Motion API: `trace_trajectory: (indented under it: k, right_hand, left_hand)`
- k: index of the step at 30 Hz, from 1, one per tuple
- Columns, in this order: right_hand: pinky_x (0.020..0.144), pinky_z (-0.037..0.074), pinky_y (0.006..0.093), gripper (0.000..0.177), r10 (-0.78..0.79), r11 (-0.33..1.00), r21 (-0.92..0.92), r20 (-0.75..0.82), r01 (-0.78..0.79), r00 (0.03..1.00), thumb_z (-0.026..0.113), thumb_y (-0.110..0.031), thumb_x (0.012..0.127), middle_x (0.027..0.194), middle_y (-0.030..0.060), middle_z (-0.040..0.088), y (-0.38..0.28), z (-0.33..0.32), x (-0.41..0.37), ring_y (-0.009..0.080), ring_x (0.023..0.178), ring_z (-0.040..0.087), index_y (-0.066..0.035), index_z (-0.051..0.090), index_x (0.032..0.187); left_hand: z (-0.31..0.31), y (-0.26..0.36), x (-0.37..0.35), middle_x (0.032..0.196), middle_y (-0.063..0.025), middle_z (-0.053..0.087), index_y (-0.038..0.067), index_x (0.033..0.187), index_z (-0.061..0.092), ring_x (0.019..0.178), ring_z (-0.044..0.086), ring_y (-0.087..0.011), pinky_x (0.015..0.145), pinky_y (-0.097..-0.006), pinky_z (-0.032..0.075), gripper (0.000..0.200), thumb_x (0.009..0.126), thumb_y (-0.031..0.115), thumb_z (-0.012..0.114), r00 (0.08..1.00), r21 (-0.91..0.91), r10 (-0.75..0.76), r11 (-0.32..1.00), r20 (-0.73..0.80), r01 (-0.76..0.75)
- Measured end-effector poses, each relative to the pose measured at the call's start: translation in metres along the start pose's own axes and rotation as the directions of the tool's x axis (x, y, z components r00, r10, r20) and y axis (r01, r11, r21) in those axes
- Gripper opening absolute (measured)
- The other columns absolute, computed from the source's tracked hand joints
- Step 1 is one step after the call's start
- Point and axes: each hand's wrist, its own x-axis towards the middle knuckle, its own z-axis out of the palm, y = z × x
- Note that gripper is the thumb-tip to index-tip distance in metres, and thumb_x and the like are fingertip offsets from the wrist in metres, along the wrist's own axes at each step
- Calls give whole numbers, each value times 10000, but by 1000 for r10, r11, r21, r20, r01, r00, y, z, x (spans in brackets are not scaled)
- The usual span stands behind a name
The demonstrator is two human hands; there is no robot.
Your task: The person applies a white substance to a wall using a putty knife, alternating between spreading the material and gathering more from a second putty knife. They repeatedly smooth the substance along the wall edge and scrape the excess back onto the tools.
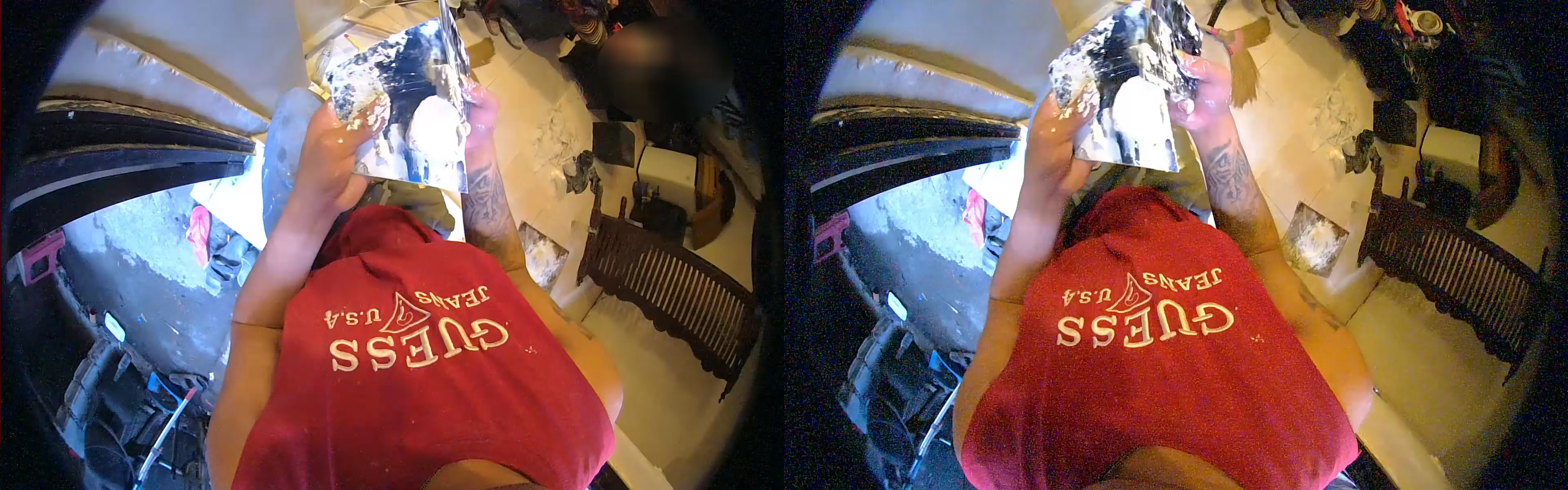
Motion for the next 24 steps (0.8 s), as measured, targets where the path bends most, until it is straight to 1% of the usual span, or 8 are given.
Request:
trace_trajectory:
  k: [9,14,16,19,21,22,23,24]
  right_hand:
    - [344,428,247,512,38,997,71,66,-42,997,532,-125,668,867,178,573,-5,-23,-16,212,551,575,63,393,1124]
    - [627,463,318,513,-125,992,-39,-29,123,992,563,-52,629,835,104,526,-27,-1,-29,194,670,528,28,409,1112]
    - [790,458,374,555,-305,912,-296,-26,285,952,567,8,625,1061,138,524,-37,-18,-30,260,906,555,17,393,1152]
    - [792,465,333,573,-482,758,-520,-42,393,875,619,-23,637,1013,108,538,-53,-14,-38,204,856,565,3,386,1160]
    - [844,435,347,556,-381,847,-474,-223,242,897,609,-65,673,1063,116,512,-63,-36,-56,213,928,536,-3,372,1173]
    - [846,431,355,546,-445,817,-479,-166,322,880,598,-67,685,1082,116,503,-64,-28,-55,216,939,529,-6,368,1177]
    - [852,426,361,553,-442,856,-401,-235,328,866,590,-58,686,1095,118,498,-62,-21,-57,227,946,527,-7,362,1187]
    - [866,415,374,565,-362,909,-282,-169,307,917,573,-50,691,1120,116,482,-66,-44,-61,232,986,507,-12,346,1207]
  left_hand:
    - [8,41,-16,1090,-94,506,-8,1143,401,1004,505,-188,858,-300,408,370,776,-38,436,997,-290,-47,955,65,64]
    - [-17,32,-20,1122,-122,490,-5,1177,368,1026,495,-240,899,-367,392,416,766,-41,424,1000,-301,9,954,1,-8]
    - [-35,14,-23,1127,-115,484,7,1174,368,1036,484,-240,894,-375,399,374,804,24,421,998,-228,48,972,-33,-55]
    - [-87,-24,-14,1050,-79,510,34,1112,412,950,511,-211,826,-362,445,284,849,137,441,995,-51,76,996,-64,-80]
    - [-90,-44,-27,1018,-66,516,39,1112,407,926,510,-191,792,-341,454,311,811,67,479,958,195,-103,968,-268,158]
    - [-53,-27,-27,1052,-68,513,46,1139,393,954,507,-192,798,-343,450,358,793,22,484,933,-21,-125,992,-337,125]
    - [-109,-66,-27,1085,-75,504,59,1170,379,983,499,-196,818,-353,439,403,785,-14,474,965,369,1,924,-261,99]
    - [-100,-62,-32,1100,-76,498,55,1186,365,984,499,-193,837,-351,428,429,781,-21,483,929,35,-199,975,-312,221]
